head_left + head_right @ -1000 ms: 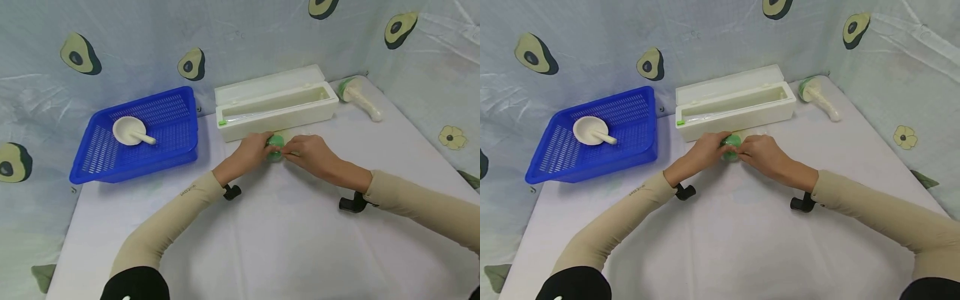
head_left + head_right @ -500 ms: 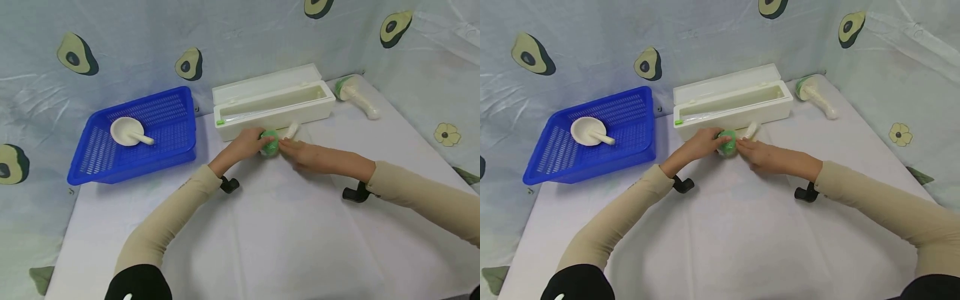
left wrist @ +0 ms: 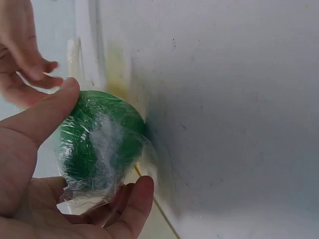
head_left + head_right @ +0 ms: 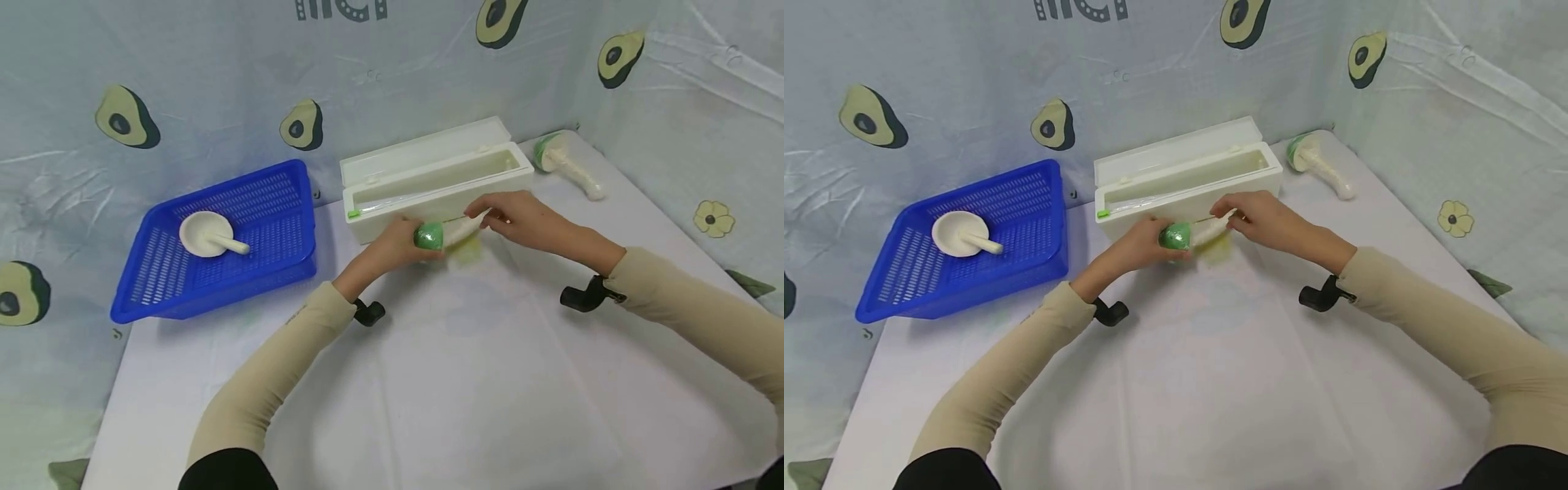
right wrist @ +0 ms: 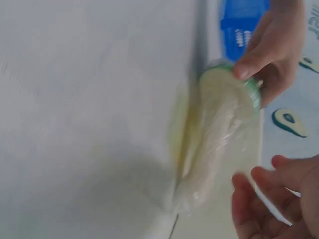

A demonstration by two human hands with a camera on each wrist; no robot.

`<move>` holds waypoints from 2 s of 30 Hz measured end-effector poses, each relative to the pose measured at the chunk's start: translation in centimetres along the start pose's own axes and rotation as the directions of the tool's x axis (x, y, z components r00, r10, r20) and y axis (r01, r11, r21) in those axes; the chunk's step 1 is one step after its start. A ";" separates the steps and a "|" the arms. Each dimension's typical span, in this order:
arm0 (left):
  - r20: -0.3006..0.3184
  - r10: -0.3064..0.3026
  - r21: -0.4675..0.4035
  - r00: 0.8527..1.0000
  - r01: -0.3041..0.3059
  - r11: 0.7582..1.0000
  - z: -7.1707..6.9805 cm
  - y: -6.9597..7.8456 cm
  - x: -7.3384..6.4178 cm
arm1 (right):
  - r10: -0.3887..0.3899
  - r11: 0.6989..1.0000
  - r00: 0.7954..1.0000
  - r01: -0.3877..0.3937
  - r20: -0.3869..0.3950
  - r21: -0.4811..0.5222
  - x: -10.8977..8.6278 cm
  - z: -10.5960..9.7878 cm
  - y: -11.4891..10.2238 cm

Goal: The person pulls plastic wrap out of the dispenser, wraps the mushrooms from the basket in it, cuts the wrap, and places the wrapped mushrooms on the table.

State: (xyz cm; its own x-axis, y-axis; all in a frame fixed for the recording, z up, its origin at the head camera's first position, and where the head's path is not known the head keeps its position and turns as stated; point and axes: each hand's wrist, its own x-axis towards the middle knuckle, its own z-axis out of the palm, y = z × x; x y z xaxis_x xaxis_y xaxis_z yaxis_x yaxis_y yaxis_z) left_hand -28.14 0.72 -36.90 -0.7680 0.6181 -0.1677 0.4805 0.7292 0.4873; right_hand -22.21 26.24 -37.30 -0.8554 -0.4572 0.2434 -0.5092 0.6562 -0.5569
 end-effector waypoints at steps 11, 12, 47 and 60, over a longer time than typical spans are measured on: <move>-0.007 0.003 0.008 1.000 -0.003 1.000 -0.2 -0.2 -0.4 | -0.094 0.970 0.994 0.104 0.057 -0.218 2.2 2.3 0.1; -0.013 0.005 0.004 1.000 -0.005 1.000 -0.1 -0.2 -0.4 | -0.116 0.962 0.990 0.131 0.076 -0.239 2.2 2.5 -0.1; -0.141 -0.022 -0.133 0.990 0.003 0.991 -1.2 -3.9 -1.5 | -0.025 0.980 1.000 0.028 0.018 -0.194 4.8 3.5 2.6; -0.147 -0.044 -0.274 0.988 0.003 0.962 -1.3 -4.7 -1.7 | 0.010 0.984 1.000 -0.007 0.016 -0.177 6.4 4.3 1.5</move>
State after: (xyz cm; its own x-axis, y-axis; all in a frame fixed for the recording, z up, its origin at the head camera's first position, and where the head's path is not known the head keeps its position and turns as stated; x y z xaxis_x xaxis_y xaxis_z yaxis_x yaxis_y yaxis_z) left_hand -29.66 -4.12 -37.85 -0.8423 0.5355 -0.0618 0.3443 0.6226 0.7028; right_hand -27.98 21.69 -40.00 -0.8590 -0.4598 0.2252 -0.5117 0.7554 -0.4093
